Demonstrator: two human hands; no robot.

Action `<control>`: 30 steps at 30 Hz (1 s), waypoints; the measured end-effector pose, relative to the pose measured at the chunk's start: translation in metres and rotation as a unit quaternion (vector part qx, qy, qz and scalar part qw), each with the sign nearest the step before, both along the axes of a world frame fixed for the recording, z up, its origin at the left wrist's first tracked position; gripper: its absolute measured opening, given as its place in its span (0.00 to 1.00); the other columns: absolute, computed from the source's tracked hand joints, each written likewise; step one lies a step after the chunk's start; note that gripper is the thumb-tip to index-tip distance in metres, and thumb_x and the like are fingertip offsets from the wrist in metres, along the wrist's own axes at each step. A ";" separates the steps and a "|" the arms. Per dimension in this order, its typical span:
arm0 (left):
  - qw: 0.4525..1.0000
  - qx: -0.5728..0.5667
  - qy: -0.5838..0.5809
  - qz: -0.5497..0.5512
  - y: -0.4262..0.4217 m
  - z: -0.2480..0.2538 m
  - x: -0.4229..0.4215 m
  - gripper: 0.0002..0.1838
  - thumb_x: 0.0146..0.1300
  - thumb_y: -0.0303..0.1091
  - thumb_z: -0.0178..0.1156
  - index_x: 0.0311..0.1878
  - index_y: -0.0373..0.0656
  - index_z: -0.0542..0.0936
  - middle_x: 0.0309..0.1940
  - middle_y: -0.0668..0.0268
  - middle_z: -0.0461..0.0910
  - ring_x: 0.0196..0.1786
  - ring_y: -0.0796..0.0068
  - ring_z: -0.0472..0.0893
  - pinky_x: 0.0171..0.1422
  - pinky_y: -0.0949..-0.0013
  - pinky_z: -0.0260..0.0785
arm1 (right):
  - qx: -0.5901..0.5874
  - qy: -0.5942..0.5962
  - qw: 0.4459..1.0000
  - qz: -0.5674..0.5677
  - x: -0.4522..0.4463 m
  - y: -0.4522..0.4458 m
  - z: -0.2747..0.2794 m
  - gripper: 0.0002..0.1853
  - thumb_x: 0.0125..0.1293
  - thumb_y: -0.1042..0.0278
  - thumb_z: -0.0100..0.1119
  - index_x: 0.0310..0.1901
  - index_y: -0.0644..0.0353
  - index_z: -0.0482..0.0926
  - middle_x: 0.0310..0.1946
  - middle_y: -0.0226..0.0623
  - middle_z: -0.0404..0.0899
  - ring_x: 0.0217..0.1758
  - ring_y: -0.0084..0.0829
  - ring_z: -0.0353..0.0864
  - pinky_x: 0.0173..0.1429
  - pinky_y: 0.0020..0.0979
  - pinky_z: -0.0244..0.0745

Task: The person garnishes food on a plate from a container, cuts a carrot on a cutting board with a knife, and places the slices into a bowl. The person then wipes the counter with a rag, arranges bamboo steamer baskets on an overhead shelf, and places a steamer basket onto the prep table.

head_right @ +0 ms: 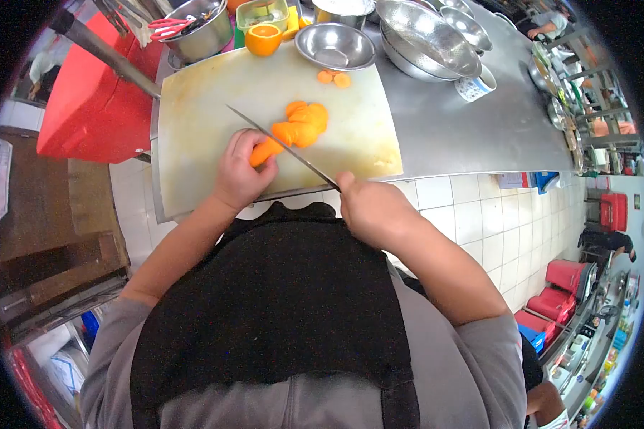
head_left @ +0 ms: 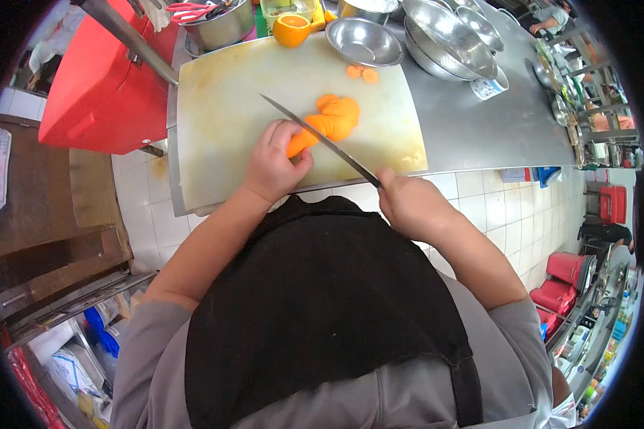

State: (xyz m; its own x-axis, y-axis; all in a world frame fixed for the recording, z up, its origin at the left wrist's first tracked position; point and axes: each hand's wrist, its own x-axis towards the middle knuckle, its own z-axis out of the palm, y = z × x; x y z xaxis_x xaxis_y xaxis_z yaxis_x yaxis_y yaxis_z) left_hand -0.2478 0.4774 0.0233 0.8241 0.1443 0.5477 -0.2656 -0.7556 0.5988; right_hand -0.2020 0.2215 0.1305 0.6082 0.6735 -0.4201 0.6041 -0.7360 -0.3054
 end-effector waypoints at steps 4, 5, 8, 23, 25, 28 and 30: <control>1.000 -0.012 0.024 0.003 0.000 -0.002 0.000 0.18 0.51 0.26 0.69 0.45 0.38 0.76 0.43 0.54 0.78 0.48 0.50 0.80 0.54 0.57 0.76 | -0.047 0.010 0.999 0.007 -0.001 -0.004 0.007 0.11 0.75 0.68 0.48 0.51 0.67 0.68 0.29 0.55 0.82 0.36 0.59 0.83 0.43 0.57 0.76; 1.000 -0.014 0.024 0.002 0.000 -0.003 0.000 0.18 0.51 0.26 0.69 0.45 0.38 0.76 0.43 0.54 0.78 0.48 0.50 0.80 0.54 0.57 0.76 | -0.057 0.015 0.998 0.009 -0.001 -0.003 0.009 0.11 0.75 0.68 0.48 0.50 0.67 0.68 0.30 0.55 0.82 0.36 0.59 0.83 0.43 0.57 0.76; 1.000 -0.013 0.017 0.003 0.001 -0.003 0.002 0.18 0.50 0.26 0.69 0.45 0.39 0.76 0.43 0.54 0.78 0.47 0.51 0.80 0.53 0.57 0.76 | -0.072 0.027 0.997 0.008 0.002 0.006 0.002 0.09 0.72 0.71 0.46 0.49 0.66 0.69 0.33 0.57 0.84 0.39 0.58 0.85 0.45 0.54 0.78; 1.000 -0.026 0.011 0.008 0.000 -0.004 0.000 0.19 0.50 0.26 0.70 0.46 0.38 0.77 0.43 0.54 0.78 0.46 0.52 0.80 0.53 0.58 0.76 | -0.025 0.016 1.000 0.001 0.001 0.008 0.006 0.08 0.72 0.72 0.46 0.46 0.67 0.70 0.32 0.57 0.83 0.39 0.59 0.84 0.46 0.55 0.78; 1.000 -0.022 0.016 0.006 0.001 -0.003 0.000 0.19 0.50 0.26 0.70 0.46 0.38 0.77 0.43 0.53 0.78 0.47 0.51 0.80 0.54 0.58 0.76 | -0.030 0.014 0.999 0.010 0.001 0.005 0.006 0.08 0.72 0.71 0.46 0.46 0.68 0.71 0.32 0.57 0.83 0.39 0.59 0.85 0.46 0.56 0.78; 1.000 -0.016 0.017 0.004 0.001 -0.004 0.001 0.19 0.50 0.26 0.70 0.46 0.39 0.77 0.44 0.53 0.78 0.47 0.51 0.80 0.54 0.58 0.76 | -0.015 0.012 1.000 0.011 0.000 0.006 0.000 0.08 0.73 0.71 0.45 0.46 0.67 0.71 0.32 0.58 0.84 0.40 0.59 0.85 0.46 0.56 0.79; 1.000 -0.017 0.015 0.003 0.000 -0.004 0.000 0.19 0.50 0.26 0.69 0.46 0.39 0.77 0.44 0.54 0.78 0.47 0.51 0.80 0.54 0.58 0.76 | -0.039 0.029 0.999 -0.016 0.003 0.023 -0.017 0.08 0.73 0.71 0.44 0.46 0.67 0.71 0.33 0.58 0.84 0.40 0.59 0.85 0.47 0.55 0.79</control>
State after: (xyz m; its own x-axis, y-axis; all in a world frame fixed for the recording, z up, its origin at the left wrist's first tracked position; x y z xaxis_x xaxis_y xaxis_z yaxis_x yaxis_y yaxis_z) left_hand -0.2478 0.4775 0.0196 0.8392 0.1681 0.5172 -0.2422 -0.7360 0.6322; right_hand -0.1991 0.2441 0.1136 0.6020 0.6176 -0.5062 0.5629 -0.7778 -0.2795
